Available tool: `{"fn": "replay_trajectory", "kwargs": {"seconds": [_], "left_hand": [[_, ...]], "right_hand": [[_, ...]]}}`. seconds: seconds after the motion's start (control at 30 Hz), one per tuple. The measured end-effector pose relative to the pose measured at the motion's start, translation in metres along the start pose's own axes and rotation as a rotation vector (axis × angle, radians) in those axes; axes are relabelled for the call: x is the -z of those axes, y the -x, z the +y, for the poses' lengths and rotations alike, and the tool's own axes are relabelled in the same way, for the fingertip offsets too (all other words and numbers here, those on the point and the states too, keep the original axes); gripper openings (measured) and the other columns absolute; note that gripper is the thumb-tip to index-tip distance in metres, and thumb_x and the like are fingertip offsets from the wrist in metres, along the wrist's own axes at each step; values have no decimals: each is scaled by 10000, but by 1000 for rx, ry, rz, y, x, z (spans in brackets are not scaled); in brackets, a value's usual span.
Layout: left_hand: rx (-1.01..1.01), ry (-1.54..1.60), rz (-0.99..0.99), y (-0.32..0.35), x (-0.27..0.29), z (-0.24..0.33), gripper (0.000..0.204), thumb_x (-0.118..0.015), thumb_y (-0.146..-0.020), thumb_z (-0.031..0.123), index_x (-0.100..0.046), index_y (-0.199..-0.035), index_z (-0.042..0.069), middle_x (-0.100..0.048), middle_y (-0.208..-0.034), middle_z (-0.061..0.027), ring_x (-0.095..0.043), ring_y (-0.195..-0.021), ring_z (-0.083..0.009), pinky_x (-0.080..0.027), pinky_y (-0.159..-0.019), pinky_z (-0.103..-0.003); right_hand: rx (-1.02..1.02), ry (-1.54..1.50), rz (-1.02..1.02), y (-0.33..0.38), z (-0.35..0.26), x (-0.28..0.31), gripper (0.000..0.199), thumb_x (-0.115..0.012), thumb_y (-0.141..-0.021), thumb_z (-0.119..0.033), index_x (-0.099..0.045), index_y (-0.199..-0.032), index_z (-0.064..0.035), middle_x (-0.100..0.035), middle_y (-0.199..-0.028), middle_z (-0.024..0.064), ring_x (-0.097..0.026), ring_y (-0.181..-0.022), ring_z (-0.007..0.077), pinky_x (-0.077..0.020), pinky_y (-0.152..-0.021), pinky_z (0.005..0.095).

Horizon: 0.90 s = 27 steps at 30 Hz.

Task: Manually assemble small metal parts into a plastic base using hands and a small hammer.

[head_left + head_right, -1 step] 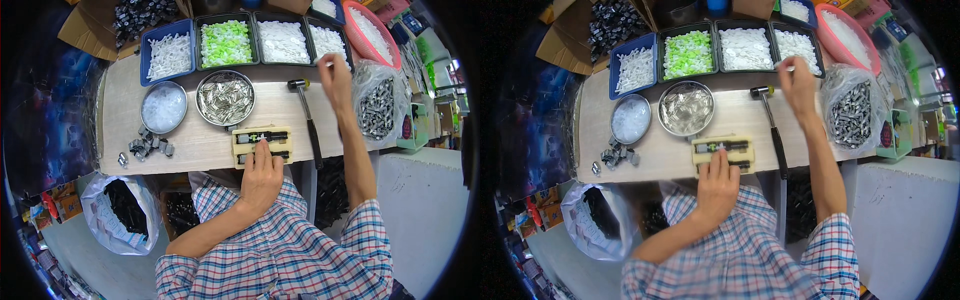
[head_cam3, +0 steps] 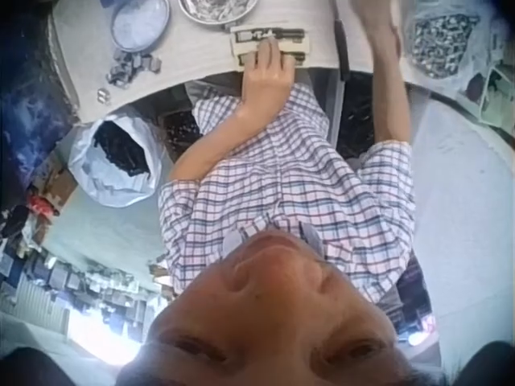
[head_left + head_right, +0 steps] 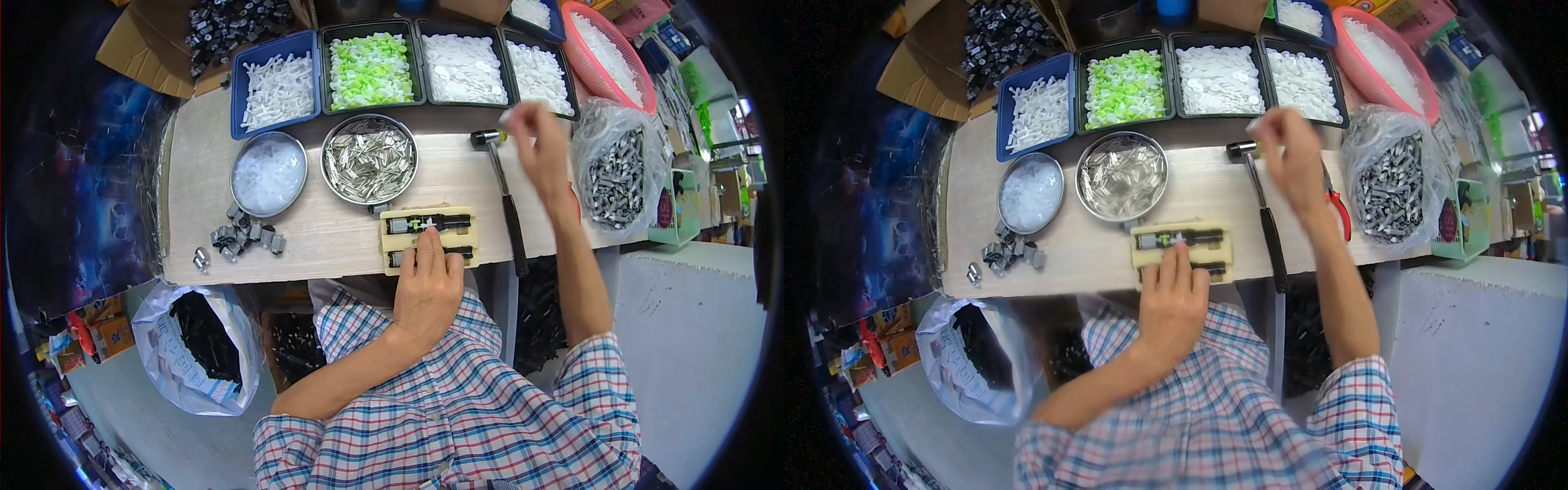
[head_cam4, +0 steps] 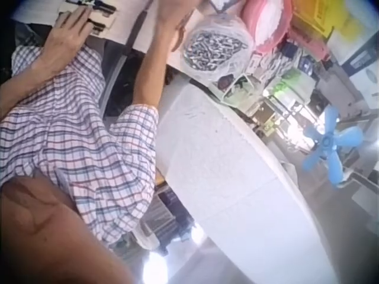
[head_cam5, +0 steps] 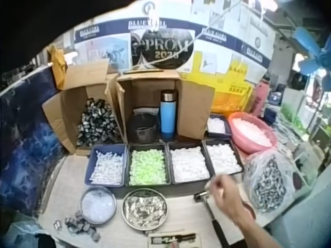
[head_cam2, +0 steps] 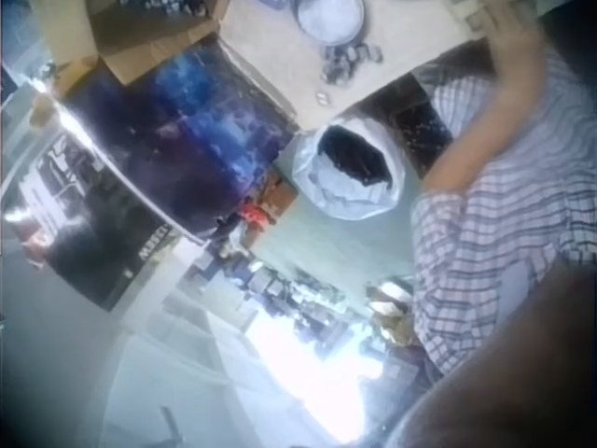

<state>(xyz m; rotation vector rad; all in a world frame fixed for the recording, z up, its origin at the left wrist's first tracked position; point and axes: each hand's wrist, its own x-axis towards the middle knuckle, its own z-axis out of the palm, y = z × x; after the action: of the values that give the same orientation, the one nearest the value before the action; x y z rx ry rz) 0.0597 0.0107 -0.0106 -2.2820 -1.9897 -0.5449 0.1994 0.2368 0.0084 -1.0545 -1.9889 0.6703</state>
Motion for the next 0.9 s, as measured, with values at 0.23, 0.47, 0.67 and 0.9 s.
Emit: {"fn": "replay_trajectory", "kwargs": {"seconds": [0.23,0.47,0.67,0.9], "left_hand": [[11,276,141,-2,8,-17,111,-647,-789,41,-626,-872,-29,-680,-1168,-230,-622,-1091,-366,-493,-882,-445],[459,1012,209,12,23,-22,69,-674,-835,-33,-672,-901,-14,-731,-1033,-144,-717,-885,-299,-573,-719,-347],[474,1077,170,14,28,-19,59,-674,-835,-19,-678,-893,-23,-742,-966,-133,-727,-763,-242,-570,-633,-308],[420,1030,215,20,24,-18,61,-678,-821,-27,-676,-882,-17,-738,-965,-136,-724,-801,-268,-586,-672,-337]], "right_hand": [[-85,-211,-200,115,-71,-27,71,-606,-959,13,-561,-1014,5,-645,-1011,99,-626,-910,161,-499,-845,281],[-608,-779,-68,163,-97,-50,69,-590,-1012,-39,-564,-1057,7,-653,-989,56,-657,-911,112,-552,-857,262],[-632,-801,-28,170,-106,-53,100,-609,-1010,-58,-581,-1074,13,-667,-993,57,-649,-887,92,-567,-829,253],[-607,-747,-5,175,-108,-56,102,-618,-1003,-42,-599,-1082,18,-673,-979,39,-641,-855,71,-564,-789,237]]}}
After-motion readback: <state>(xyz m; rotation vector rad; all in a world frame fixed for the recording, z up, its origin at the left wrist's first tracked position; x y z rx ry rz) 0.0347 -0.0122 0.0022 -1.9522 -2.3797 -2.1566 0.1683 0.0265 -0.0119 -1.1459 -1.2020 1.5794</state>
